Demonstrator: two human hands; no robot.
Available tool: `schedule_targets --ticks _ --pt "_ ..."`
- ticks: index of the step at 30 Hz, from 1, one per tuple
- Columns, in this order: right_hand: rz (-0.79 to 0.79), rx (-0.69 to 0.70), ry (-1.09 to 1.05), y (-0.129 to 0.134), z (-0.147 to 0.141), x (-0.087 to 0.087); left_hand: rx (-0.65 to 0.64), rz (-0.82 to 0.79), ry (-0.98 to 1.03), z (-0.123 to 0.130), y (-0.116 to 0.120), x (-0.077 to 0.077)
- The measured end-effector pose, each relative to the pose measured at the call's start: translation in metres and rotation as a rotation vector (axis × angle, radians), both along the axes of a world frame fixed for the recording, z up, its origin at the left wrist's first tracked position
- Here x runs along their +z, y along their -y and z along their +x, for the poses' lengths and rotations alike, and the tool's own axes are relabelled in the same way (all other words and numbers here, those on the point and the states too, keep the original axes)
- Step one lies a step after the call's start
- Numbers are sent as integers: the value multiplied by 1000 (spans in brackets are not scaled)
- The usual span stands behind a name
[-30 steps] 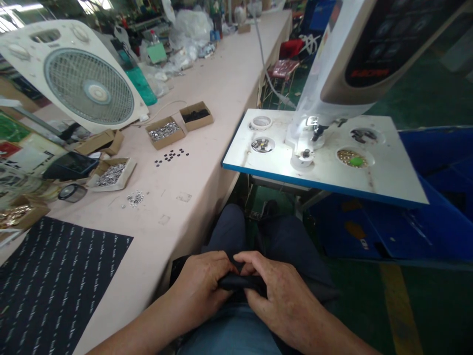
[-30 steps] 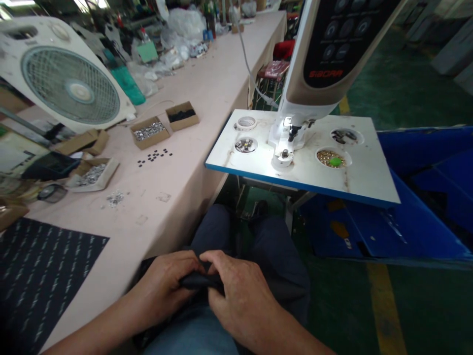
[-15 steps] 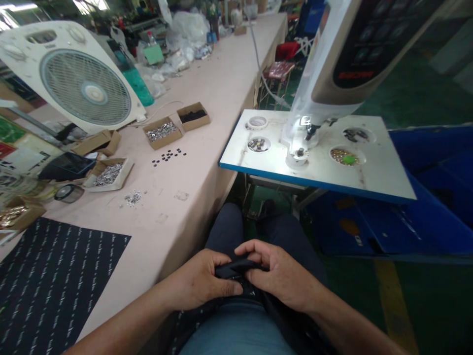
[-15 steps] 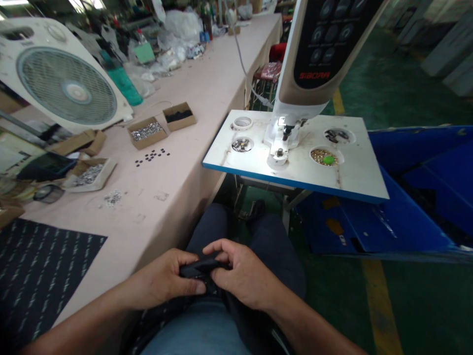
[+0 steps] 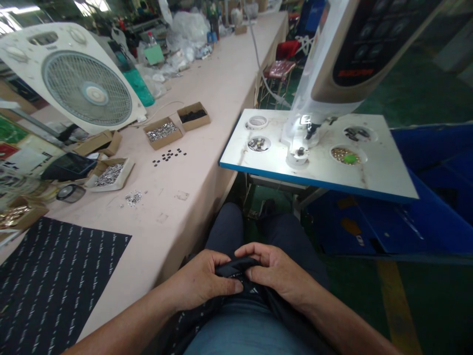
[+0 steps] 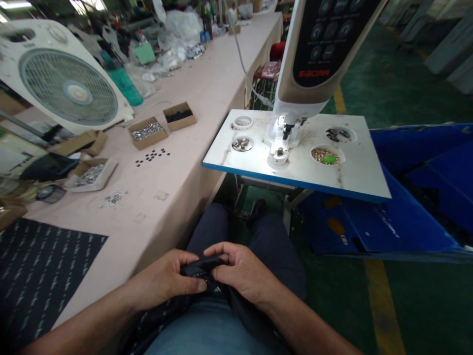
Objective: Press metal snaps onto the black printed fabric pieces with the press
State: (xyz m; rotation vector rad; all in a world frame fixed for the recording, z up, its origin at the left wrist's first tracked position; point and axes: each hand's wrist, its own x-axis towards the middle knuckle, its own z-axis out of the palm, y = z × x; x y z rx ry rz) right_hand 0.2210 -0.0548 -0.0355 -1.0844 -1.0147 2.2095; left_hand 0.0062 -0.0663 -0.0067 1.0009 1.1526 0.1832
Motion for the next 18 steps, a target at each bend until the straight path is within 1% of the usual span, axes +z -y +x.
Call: schedule_targets --ticks 4,7,10,12,15,18 --pt "6 8 17 -1 3 0 18 13 -33 4 1 0" --pt "26 42 -31 -2 7 1 34 23 -41 6 0 3" --pt "87 82 -50 -2 9 3 40 36 -89 7 -1 3" --pt "164 74 31 -1 8 6 49 45 -99 7 0 1" --pt "258 41 174 -1 5 9 67 47 -48 6 1 -3" --pt "338 42 266 -3 4 13 71 -13 24 5 1 -6"
